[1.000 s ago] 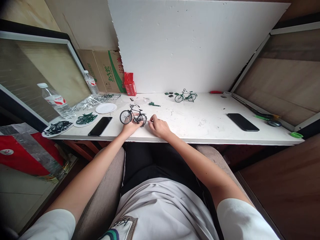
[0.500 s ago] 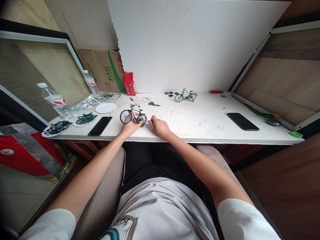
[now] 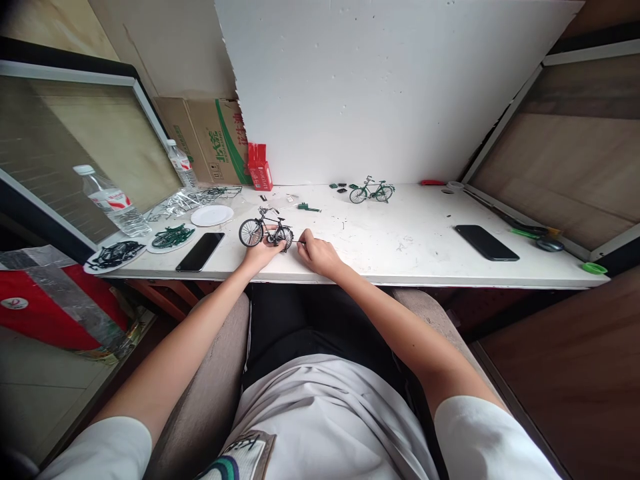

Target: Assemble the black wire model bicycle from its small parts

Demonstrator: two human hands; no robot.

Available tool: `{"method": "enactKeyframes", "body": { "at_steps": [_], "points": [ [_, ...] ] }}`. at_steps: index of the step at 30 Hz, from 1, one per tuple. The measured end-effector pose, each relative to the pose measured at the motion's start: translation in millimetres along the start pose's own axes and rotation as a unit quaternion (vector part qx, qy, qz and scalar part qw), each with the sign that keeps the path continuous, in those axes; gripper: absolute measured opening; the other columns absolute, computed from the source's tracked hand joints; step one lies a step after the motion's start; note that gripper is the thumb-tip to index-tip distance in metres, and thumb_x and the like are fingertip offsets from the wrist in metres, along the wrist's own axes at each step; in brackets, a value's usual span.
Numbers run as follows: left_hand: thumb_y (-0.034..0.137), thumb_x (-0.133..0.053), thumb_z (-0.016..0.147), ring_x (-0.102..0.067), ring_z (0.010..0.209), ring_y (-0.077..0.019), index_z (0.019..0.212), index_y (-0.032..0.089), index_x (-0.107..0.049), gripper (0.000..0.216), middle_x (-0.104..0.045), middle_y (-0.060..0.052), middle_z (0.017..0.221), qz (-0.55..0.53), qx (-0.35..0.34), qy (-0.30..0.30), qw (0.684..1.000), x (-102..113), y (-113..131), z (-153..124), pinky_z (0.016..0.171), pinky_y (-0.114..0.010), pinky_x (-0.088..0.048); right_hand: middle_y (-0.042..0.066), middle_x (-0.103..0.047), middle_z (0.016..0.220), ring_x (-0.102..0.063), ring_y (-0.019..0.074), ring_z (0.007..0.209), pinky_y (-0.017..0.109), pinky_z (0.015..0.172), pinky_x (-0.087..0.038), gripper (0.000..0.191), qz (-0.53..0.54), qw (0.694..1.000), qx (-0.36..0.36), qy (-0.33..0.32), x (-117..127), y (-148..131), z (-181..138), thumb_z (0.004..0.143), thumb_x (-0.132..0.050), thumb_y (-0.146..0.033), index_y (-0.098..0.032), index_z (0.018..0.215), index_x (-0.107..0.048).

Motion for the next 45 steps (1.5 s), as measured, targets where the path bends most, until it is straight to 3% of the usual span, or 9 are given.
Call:
{"method": "enactKeyframes", "body": {
  "at_steps": [10, 24, 35, 41, 45],
  "points": [
    [0.014, -0.079, 0.082, -0.08, 0.093, -0.0217, 0.131, 0.019, -0.066, 0.051, -0.081, -0.01, 0.111, -0.001, 0.026, 0.011, 1.0, 1.5, -3.2, -0.5, 0.093, -0.037, -0.064, 0.011, -0.08, 0.099, -0.071, 0.027, 0.079, 0.03, 0.065, -0.035, 0.026, -0.016, 1.0, 0.003, -0.011, -1.5, -0.2, 0.0, 0.115, -0.034, -0.039, -0.02, 0.122, -0.05],
    [0.017, -0.082, 0.08, -0.08, 0.094, -0.0215, 0.128, 0.018, -0.067, 0.051, -0.081, -0.01, 0.11, -0.015, 0.019, -0.001, 1.0, -1.3, -4.5, -0.7, 0.096, -0.037, -0.064, 0.011, -0.079, 0.094, -0.072, 0.0288, 0.079, 0.031, 0.064, -0.031, 0.029, -0.053, 0.998, -0.02, -0.02, -2.7, 4.0, 1.1, 0.116, -0.034, -0.042, -0.02, 0.12, -0.052],
    [0.015, -0.078, 0.083, -0.08, 0.101, -0.0228, 0.137, 0.018, -0.063, 0.056, -0.08, -0.012, 0.118, -0.014, 0.039, 0.016, 0.999, 1.6, 2.4, -1.9, 0.102, -0.04, -0.063, 0.012, -0.08, 0.099, -0.071, 0.0272, 0.079, 0.031, 0.064, -0.035, 0.031, -0.025, 1.0, -0.014, -0.005, -1.0, -0.2, 0.6, 0.116, -0.034, -0.041, -0.018, 0.127, -0.052],
    [0.016, -0.08, 0.083, -0.08, 0.102, -0.0238, 0.131, 0.018, -0.066, 0.05, -0.079, -0.013, 0.122, -0.003, 0.036, 0.013, 0.999, 1.0, 3.4, -1.9, 0.103, -0.041, -0.062, 0.014, -0.081, 0.107, -0.074, 0.0261, 0.089, 0.03, 0.072, -0.04, 0.034, -0.038, 0.999, 0.017, 0.022, 3.7, -4.4, -0.2, 0.116, -0.039, -0.037, -0.018, 0.12, -0.067],
    [0.014, -0.077, 0.084, -0.08, 0.1, -0.0228, 0.131, 0.018, -0.066, 0.048, -0.08, -0.012, 0.12, -0.003, 0.04, 0.009, 0.999, 0.8, 1.3, -2.2, 0.102, -0.041, -0.063, 0.014, -0.082, 0.101, -0.075, 0.0261, 0.085, 0.03, 0.073, -0.041, 0.038, -0.033, 0.999, 0.029, 0.007, 0.8, -4.9, -0.8, 0.117, -0.039, -0.037, -0.018, 0.12, -0.072]
  ]
}}
Point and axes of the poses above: each hand's wrist, its own z-axis towards the middle knuckle, its own x-axis out of the back of the hand, y = z × x, the point moved 10 cm from there along z, towards the middle knuckle
